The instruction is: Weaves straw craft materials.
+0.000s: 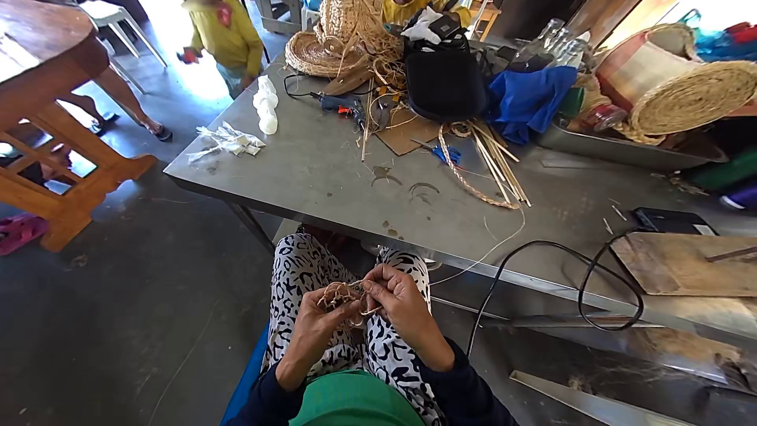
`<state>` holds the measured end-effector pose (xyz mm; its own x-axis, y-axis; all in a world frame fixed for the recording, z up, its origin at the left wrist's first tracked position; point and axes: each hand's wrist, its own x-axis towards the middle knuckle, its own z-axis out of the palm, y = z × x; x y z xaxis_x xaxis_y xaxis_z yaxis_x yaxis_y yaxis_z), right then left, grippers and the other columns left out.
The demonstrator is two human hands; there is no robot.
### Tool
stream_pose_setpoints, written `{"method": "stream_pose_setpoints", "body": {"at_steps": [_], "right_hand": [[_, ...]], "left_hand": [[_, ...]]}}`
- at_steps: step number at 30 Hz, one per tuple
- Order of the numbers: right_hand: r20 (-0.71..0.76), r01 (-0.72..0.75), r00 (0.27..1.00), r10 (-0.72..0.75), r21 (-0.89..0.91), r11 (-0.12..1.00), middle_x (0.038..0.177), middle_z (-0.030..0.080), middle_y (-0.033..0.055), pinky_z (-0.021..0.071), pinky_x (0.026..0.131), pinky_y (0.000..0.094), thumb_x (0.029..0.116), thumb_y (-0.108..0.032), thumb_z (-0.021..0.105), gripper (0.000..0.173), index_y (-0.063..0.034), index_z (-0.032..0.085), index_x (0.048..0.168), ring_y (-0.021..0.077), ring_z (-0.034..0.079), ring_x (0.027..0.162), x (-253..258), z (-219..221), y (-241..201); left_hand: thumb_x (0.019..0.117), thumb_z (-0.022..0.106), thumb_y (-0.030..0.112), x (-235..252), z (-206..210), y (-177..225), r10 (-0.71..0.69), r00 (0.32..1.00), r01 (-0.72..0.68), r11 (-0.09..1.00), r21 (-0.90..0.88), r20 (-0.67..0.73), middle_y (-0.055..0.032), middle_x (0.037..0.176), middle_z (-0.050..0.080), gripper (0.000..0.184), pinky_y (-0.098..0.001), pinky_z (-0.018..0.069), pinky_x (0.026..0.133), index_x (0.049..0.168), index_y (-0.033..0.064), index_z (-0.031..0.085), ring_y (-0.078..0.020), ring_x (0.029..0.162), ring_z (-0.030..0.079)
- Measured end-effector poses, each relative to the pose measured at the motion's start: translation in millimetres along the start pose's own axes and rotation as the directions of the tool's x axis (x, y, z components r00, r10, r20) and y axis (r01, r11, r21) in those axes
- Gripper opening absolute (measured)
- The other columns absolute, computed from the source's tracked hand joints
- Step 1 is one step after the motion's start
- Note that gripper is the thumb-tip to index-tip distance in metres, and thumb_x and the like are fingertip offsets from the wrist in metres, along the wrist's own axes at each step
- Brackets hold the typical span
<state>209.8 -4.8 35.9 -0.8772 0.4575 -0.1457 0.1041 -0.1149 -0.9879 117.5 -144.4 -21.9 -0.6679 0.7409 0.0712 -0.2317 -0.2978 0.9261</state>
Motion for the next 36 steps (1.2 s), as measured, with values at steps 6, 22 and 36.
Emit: {"method": "stream_pose_setpoints", "body": {"at_steps": [6,22,36], "right_hand": [[0.022,0.129,0.992,-0.128,-0.299,0.946,0.078,0.065,-0.0029,0.0510,0.062,0.0142,0.0935,-0.013,0.069,0.018,-0.0007,0.066,0.105,-0.0026,0.059,0.064,-6,-4,6],[0.143,0.433,0.831,-0.537,-0.772,0.466,0.080,0.066,0.0110,0.0584,0.061,0.0327,0.0867,-0.005,0.067,0.008,-0.0008,0.074,0.089,0.0221,0.068,0.069,-24,11,22],[0.135,0.497,0.823,-0.552,-0.642,0.584,0.080,0.066,0.0060,0.0549,0.069,0.0225,0.0923,-0.010,0.063,0.011,-0.0041,0.072,0.091,0.0132,0.065,0.073,-23,4,31]], "left_hand": [[0.0828,0.074,-0.001,0,4,-2,-0.028,0.982,0.017,0.998,-0.060,-0.186,0.0003,0.083,0.076,0.013,-0.0263,0.0617,0.072,0.086,0.0115,0.077,-0.0076,0.075,0.072],[0.0850,0.066,-0.010,1,5,1,-0.118,0.956,0.087,0.988,-0.125,-0.268,-0.0060,0.090,0.077,0.018,-0.0262,0.0617,0.076,0.094,0.0019,0.076,-0.0109,0.081,0.074],[0.0839,0.066,-0.010,0,9,0,-0.107,0.954,0.054,0.980,-0.190,-0.281,-0.0054,0.090,0.077,0.018,-0.0256,0.0614,0.076,0.093,0.0030,0.075,-0.0098,0.080,0.073]]}}
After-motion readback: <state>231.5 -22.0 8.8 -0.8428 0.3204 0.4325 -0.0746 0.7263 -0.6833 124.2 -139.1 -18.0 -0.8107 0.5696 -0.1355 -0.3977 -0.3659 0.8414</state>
